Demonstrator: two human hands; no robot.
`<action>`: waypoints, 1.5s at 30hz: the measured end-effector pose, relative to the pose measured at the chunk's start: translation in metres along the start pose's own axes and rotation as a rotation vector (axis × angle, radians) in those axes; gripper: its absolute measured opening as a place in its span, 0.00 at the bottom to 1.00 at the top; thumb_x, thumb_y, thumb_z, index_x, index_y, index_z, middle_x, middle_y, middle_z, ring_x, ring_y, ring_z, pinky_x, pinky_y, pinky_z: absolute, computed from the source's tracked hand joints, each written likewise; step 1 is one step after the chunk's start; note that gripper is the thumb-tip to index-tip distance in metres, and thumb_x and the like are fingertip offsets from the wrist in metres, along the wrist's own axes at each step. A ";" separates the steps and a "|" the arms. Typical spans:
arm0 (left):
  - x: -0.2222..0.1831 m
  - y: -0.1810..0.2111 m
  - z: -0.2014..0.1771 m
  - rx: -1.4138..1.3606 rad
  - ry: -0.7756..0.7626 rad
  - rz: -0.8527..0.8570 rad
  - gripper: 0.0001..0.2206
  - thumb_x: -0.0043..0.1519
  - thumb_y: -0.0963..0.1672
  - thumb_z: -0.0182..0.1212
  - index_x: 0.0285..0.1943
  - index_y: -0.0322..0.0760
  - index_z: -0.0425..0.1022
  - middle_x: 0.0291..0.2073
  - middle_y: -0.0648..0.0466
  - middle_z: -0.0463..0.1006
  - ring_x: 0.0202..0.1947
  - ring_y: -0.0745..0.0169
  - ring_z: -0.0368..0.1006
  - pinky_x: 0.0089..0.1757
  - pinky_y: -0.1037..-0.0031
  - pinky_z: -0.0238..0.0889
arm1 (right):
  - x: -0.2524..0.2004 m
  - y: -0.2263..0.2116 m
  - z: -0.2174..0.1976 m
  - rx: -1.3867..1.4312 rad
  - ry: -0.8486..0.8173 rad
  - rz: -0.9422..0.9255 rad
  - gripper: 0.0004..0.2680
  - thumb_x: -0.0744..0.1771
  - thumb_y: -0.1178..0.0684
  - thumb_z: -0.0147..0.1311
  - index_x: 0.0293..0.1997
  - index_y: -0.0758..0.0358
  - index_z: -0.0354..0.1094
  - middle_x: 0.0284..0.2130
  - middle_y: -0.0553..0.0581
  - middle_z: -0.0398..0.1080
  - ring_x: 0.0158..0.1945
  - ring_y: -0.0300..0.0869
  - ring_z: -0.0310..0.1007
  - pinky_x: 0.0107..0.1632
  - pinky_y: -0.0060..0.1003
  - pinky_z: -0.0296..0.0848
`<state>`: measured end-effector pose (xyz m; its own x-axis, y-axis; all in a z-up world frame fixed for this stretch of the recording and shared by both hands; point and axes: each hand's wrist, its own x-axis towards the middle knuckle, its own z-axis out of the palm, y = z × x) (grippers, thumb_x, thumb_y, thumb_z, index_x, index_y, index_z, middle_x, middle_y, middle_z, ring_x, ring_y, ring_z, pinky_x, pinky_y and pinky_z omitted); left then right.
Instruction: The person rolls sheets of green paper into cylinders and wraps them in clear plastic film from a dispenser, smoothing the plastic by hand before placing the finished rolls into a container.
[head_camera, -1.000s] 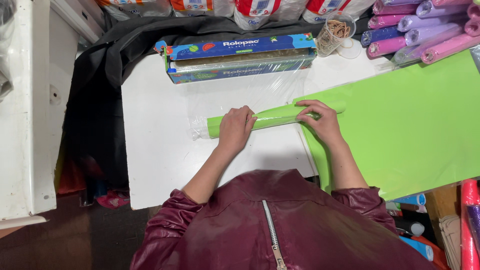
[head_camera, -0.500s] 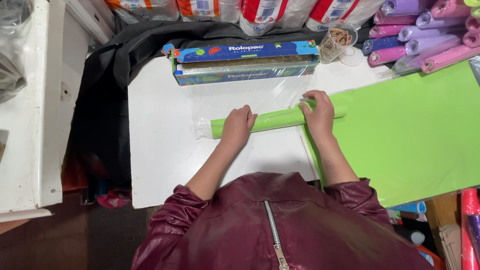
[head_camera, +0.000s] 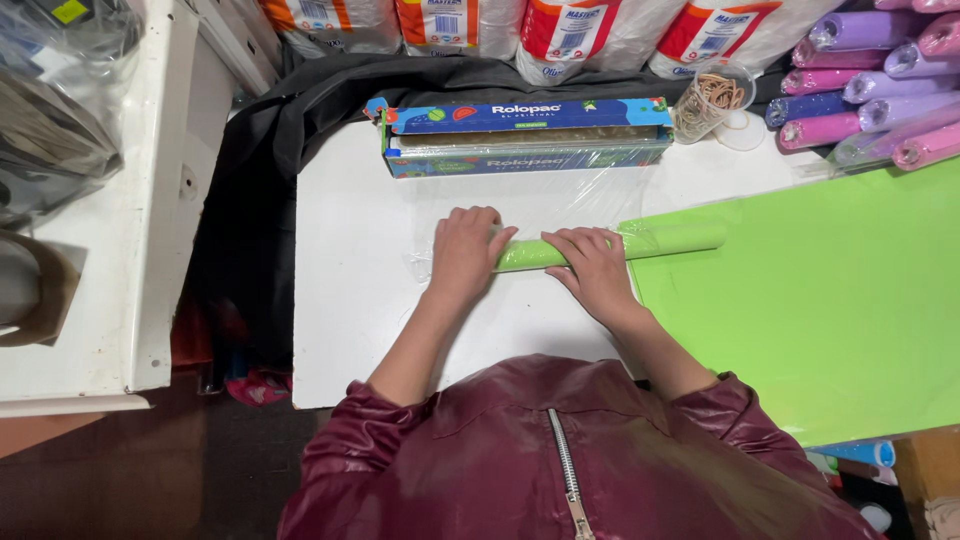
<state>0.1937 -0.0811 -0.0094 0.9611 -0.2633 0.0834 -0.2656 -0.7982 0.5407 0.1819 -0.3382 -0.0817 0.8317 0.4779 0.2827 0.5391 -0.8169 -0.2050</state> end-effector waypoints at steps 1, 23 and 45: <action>-0.008 -0.013 -0.008 0.007 -0.004 0.000 0.18 0.71 0.55 0.46 0.48 0.39 0.71 0.41 0.47 0.75 0.51 0.45 0.70 0.52 0.56 0.62 | 0.001 0.000 0.002 0.006 0.003 0.003 0.20 0.68 0.36 0.52 0.69 0.42 0.62 0.55 0.47 0.71 0.62 0.43 0.66 0.66 0.51 0.54; -0.028 -0.010 -0.001 0.100 0.303 0.075 0.13 0.68 0.43 0.57 0.59 0.34 0.74 0.49 0.44 0.75 0.59 0.47 0.67 0.61 0.58 0.59 | 0.018 0.004 -0.010 0.045 -0.145 0.107 0.19 0.68 0.37 0.52 0.62 0.55 0.64 0.44 0.53 0.74 0.54 0.41 0.72 0.62 0.45 0.55; -0.005 -0.034 0.076 0.171 0.175 0.198 0.16 0.67 0.49 0.57 0.64 0.49 0.70 0.55 0.53 0.74 0.60 0.51 0.69 0.62 0.54 0.58 | 0.005 0.068 -0.029 -0.144 0.237 0.548 0.06 0.74 0.48 0.53 0.48 0.54 0.77 0.50 0.52 0.73 0.62 0.46 0.59 0.68 0.56 0.43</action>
<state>0.1918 -0.0939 -0.0916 0.8837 -0.3374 0.3243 -0.4438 -0.8240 0.3522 0.2185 -0.4005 -0.0673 0.9217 -0.0952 0.3759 0.0041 -0.9669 -0.2550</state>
